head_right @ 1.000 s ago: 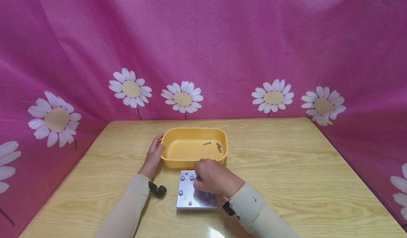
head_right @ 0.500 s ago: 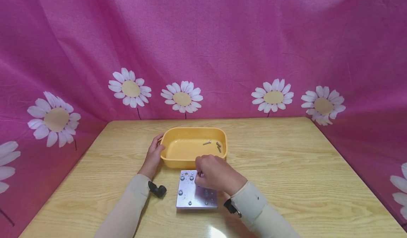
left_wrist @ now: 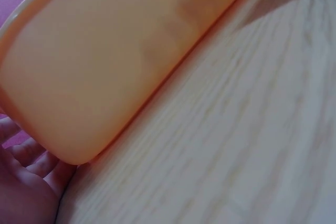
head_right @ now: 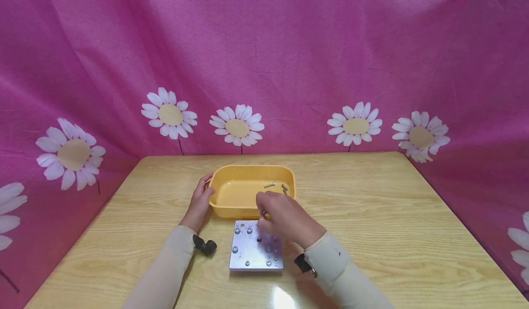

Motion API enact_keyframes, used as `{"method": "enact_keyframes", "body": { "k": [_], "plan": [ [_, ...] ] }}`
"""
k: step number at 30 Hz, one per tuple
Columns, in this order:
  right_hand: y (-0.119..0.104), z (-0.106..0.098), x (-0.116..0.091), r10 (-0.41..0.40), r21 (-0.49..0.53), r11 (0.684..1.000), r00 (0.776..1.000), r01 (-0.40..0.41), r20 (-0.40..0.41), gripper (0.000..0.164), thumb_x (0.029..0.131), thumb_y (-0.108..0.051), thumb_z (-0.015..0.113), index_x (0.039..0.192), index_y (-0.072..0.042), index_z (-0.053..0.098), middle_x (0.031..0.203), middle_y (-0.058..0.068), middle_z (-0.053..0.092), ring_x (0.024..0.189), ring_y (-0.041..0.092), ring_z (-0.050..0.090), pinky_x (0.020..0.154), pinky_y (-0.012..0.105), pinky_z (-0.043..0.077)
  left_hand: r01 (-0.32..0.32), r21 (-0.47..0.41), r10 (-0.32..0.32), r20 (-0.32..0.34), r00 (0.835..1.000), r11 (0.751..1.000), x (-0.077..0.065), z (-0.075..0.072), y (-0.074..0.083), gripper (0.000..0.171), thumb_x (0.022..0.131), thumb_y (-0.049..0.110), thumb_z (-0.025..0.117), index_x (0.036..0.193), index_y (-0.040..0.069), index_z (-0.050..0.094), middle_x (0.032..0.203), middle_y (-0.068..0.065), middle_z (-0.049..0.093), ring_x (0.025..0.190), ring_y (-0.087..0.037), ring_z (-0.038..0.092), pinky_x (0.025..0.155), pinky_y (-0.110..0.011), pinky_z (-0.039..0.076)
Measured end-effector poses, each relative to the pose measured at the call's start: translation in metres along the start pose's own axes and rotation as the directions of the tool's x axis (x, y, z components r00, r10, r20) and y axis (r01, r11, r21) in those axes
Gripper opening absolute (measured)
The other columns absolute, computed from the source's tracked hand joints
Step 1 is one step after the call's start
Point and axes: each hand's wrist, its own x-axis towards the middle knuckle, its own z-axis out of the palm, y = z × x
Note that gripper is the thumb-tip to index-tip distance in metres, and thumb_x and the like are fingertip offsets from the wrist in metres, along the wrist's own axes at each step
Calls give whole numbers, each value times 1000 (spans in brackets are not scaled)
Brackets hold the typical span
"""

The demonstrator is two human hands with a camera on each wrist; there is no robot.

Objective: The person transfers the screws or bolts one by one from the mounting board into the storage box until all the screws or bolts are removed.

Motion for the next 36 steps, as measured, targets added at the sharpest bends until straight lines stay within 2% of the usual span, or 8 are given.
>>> {"method": "enact_keyframes", "body": {
  "k": [6, 11, 19, 24, 27, 32, 36],
  "plan": [
    [11, 0, 3, 43, 32, 999, 998, -42, -49, 15, 80, -9, 66, 86, -18, 57, 76, -3, 54, 72, 13, 52, 63, 24, 47, -14, 26, 15, -29, 999, 1000, 16, -4, -25, 58, 91, 1, 39, 148, 8, 34, 145, -20, 41, 127, -35, 45, 100, -48, 42],
    [23, 0, 3, 29, 1, 1000, 994, -29, -103, 14, 82, -6, 66, 90, -16, 62, 78, -8, 55, 69, 10, 51, 62, 25, 47, -43, 47, 46, -54, 997, 998, 16, -2, -27, 58, 88, 1, 40, 146, 6, 36, 142, -20, 45, 125, -34, 46, 99, -47, 42],
    [37, 4, 4, 8, -46, 999, 989, -15, -149, 13, 83, -3, 68, 91, -14, 67, 79, -6, 60, 71, 11, 56, 65, 27, 50, -47, 34, 49, -58, 997, 998, 16, -1, -26, 58, 89, 0, 40, 146, 6, 36, 142, -21, 44, 126, -34, 45, 101, -50, 41],
    [41, 8, 5, 6, -60, 998, 991, -14, -134, 12, 83, -3, 68, 93, -9, 72, 80, -3, 63, 69, 9, 55, 64, 26, 50, -48, 37, 50, -53, 997, 998, 16, 0, -26, 57, 89, 0, 39, 146, 5, 36, 140, -22, 45, 125, -36, 46, 101, -50, 41],
    [43, 9, 5, 1, -54, 999, 993, -8, -119, 14, 84, -3, 66, 95, -7, 73, 82, -1, 66, 70, 8, 56, 65, 27, 51, -28, 36, 30, -48, 998, 999, 15, -1, -24, 57, 90, 0, 39, 146, 6, 36, 141, -22, 45, 125, -35, 46, 101, -48, 41],
    [45, 11, 5, 6, -56, 998, 995, -12, -100, 15, 84, -3, 65, 95, -7, 74, 86, 0, 70, 72, 9, 57, 68, 29, 52, 24, 4, -24, -12, 1000, 1000, 7, -1, -8, 57, 91, 0, 40, 148, 5, 32, 144, -22, 41, 129, -36, 43, 104, -50, 39],
    [46, 12, 5, 32, -53, 998, 996, -36, -83, 15, 85, -4, 65, 96, -8, 75, 86, -1, 70, 70, 9, 55, 70, 29, 52, 35, 3, -35, 7, 999, 999, 2, 0, 0, 58, 92, 0, 39, 149, 3, 30, 145, -22, 39, 130, -38, 41, 105, -51, 37]
  ]
}}
